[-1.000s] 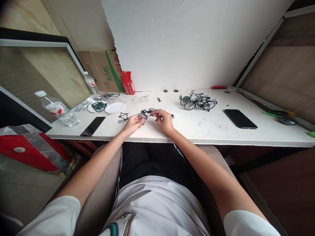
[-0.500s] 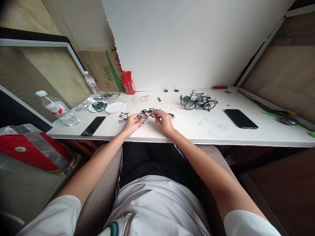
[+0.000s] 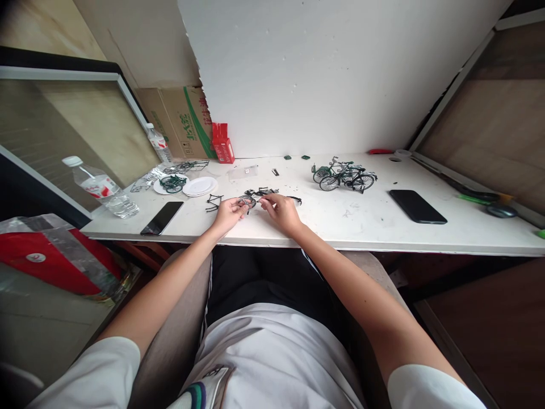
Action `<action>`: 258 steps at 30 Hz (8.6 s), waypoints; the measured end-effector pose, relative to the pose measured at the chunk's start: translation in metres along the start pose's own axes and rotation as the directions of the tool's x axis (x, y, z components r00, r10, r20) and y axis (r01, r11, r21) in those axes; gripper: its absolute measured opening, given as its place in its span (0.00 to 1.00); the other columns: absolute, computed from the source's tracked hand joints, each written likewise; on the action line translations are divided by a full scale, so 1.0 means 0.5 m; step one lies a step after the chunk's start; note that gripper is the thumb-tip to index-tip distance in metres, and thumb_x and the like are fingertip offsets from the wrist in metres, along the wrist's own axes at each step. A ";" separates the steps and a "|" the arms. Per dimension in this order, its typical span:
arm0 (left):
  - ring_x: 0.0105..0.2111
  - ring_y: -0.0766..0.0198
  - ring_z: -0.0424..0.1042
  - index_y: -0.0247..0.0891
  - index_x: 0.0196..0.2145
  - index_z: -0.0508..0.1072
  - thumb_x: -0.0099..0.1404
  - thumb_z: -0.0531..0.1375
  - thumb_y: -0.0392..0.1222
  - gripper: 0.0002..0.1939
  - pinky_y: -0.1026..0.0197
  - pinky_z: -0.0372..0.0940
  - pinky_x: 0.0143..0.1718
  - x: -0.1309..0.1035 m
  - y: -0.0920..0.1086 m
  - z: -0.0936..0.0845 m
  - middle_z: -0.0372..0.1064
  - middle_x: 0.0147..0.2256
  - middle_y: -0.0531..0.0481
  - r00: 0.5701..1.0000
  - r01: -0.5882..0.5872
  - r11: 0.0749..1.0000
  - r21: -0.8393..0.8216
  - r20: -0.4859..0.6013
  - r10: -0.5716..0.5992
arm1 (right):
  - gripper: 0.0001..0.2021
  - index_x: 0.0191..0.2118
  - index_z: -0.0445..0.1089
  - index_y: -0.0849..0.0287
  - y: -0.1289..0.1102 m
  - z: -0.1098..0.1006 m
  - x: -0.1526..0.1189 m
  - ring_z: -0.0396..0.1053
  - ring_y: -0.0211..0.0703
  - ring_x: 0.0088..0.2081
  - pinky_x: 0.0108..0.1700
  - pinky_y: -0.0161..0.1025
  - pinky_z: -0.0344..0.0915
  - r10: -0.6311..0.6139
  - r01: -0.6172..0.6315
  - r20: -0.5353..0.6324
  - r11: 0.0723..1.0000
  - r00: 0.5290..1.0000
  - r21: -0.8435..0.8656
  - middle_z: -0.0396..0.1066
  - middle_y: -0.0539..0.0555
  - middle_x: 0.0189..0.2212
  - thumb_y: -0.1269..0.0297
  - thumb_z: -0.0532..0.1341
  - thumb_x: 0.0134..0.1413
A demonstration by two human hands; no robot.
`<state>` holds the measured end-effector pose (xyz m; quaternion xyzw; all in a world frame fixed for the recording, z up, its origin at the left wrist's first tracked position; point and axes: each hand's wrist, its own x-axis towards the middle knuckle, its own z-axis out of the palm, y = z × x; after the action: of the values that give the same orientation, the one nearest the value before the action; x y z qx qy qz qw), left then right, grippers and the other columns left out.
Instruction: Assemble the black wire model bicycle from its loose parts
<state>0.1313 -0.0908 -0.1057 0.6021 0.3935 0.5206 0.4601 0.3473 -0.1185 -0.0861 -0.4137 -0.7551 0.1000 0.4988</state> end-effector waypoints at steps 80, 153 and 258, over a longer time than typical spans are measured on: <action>0.28 0.65 0.72 0.35 0.42 0.84 0.64 0.66 0.37 0.09 0.63 0.68 0.31 -0.006 0.002 0.001 0.83 0.39 0.42 0.973 -0.203 0.945 0.256 -0.051 0.223 | 0.14 0.42 0.61 0.53 0.013 0.008 -0.002 0.70 0.48 0.32 0.36 0.41 0.60 0.027 -0.019 0.249 0.999 0.968 -0.034 0.75 0.55 0.34 0.48 0.52 0.75; 0.26 0.65 0.75 0.34 0.39 0.85 0.64 0.64 0.36 0.10 0.62 0.72 0.30 -0.025 0.004 0.000 0.82 0.33 0.44 0.974 -0.206 0.955 0.214 -0.051 0.221 | 0.23 0.38 0.67 0.54 -0.008 0.001 -0.014 0.72 0.48 0.29 0.38 0.42 0.63 0.041 0.018 0.335 0.985 0.941 -0.171 0.76 0.55 0.28 0.47 0.45 0.79; 0.28 0.65 0.79 0.36 0.40 0.84 0.66 0.66 0.36 0.06 0.63 0.74 0.33 -0.061 0.165 0.047 0.84 0.41 0.44 0.852 -0.408 0.891 0.196 -0.268 0.449 | 0.15 0.45 0.80 0.54 -0.128 -0.065 0.031 0.72 0.43 0.29 0.34 0.40 0.64 -0.382 0.323 -0.109 0.878 0.918 -0.353 0.78 0.54 0.27 0.59 0.55 0.77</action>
<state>0.1497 -0.1453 -0.0352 0.6156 0.3489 0.6699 0.2247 0.3384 -0.1568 -0.0241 -0.3530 -0.7769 -0.1566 0.4973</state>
